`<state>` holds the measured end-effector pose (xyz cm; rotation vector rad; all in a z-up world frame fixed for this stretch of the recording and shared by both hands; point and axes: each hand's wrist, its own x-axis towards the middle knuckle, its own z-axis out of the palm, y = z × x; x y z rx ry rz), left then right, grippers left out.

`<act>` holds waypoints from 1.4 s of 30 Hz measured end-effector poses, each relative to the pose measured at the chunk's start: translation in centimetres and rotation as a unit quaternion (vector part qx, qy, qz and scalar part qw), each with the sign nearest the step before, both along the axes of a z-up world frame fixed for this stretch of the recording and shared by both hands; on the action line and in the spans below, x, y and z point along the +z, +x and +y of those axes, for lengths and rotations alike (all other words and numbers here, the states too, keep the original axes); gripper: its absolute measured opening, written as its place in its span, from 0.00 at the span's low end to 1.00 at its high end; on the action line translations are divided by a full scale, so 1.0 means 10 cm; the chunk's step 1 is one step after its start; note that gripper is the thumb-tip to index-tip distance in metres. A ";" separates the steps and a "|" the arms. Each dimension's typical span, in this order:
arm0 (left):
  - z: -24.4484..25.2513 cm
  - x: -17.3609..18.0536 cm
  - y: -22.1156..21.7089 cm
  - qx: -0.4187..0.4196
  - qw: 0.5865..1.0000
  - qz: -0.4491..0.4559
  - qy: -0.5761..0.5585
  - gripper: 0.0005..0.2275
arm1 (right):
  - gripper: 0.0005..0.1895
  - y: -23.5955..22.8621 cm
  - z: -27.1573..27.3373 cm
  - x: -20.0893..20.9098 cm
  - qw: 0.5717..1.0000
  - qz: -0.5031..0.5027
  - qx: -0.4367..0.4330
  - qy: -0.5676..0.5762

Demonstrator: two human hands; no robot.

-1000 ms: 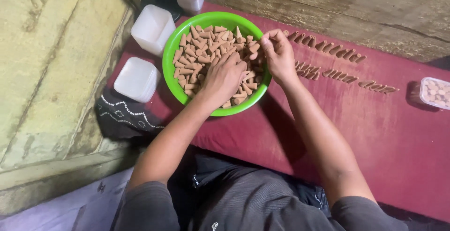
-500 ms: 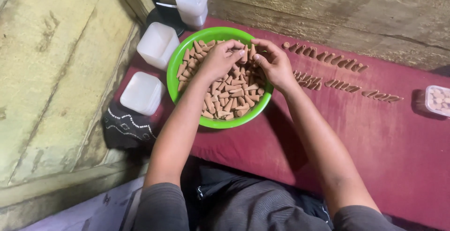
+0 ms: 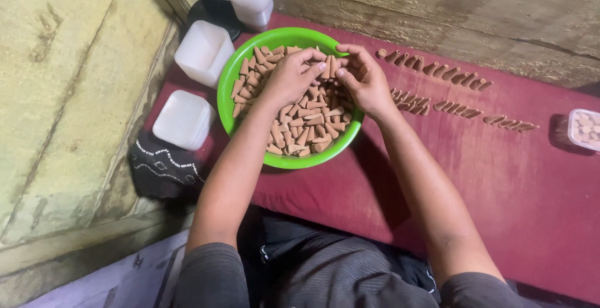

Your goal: Arranging incense cones from a bowl into neat rows on a work surface.

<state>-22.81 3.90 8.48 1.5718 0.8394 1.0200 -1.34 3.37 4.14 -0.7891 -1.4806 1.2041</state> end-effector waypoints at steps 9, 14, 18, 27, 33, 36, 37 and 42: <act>0.04 -0.04 -0.01 -0.005 1.000 -0.007 -0.004 0.08 | 0.24 0.00 0.02 -0.03 1.000 0.005 0.008 0.007; 0.01 0.00 0.00 -0.005 1.000 -0.006 0.003 0.08 | 0.24 -0.01 -0.03 0.04 1.000 0.001 0.003 0.010; 0.00 0.00 0.00 0.003 1.000 0.001 0.013 0.08 | 0.23 -0.01 -0.04 0.01 1.000 0.002 -0.007 0.014; 0.11 -0.08 -0.17 0.181 0.962 0.075 0.188 0.04 | 0.19 -0.14 -0.22 0.04 0.898 -0.346 -0.022 0.271; 0.18 -0.23 -0.14 0.212 0.925 0.130 0.286 0.05 | 0.16 -0.15 -0.26 0.17 0.875 -0.404 0.015 0.267; 0.14 -0.23 -0.16 0.208 0.915 0.153 0.310 0.05 | 0.11 -0.20 -0.31 0.20 0.875 -0.369 0.009 0.312; 0.16 -0.19 -0.16 0.209 0.914 0.154 0.313 0.05 | 0.11 -0.20 -0.28 0.22 0.875 -0.368 0.008 0.315; 0.10 -0.13 -0.14 0.195 0.912 0.149 0.327 0.04 | 0.10 -0.24 -0.31 0.23 0.861 -0.395 0.014 0.319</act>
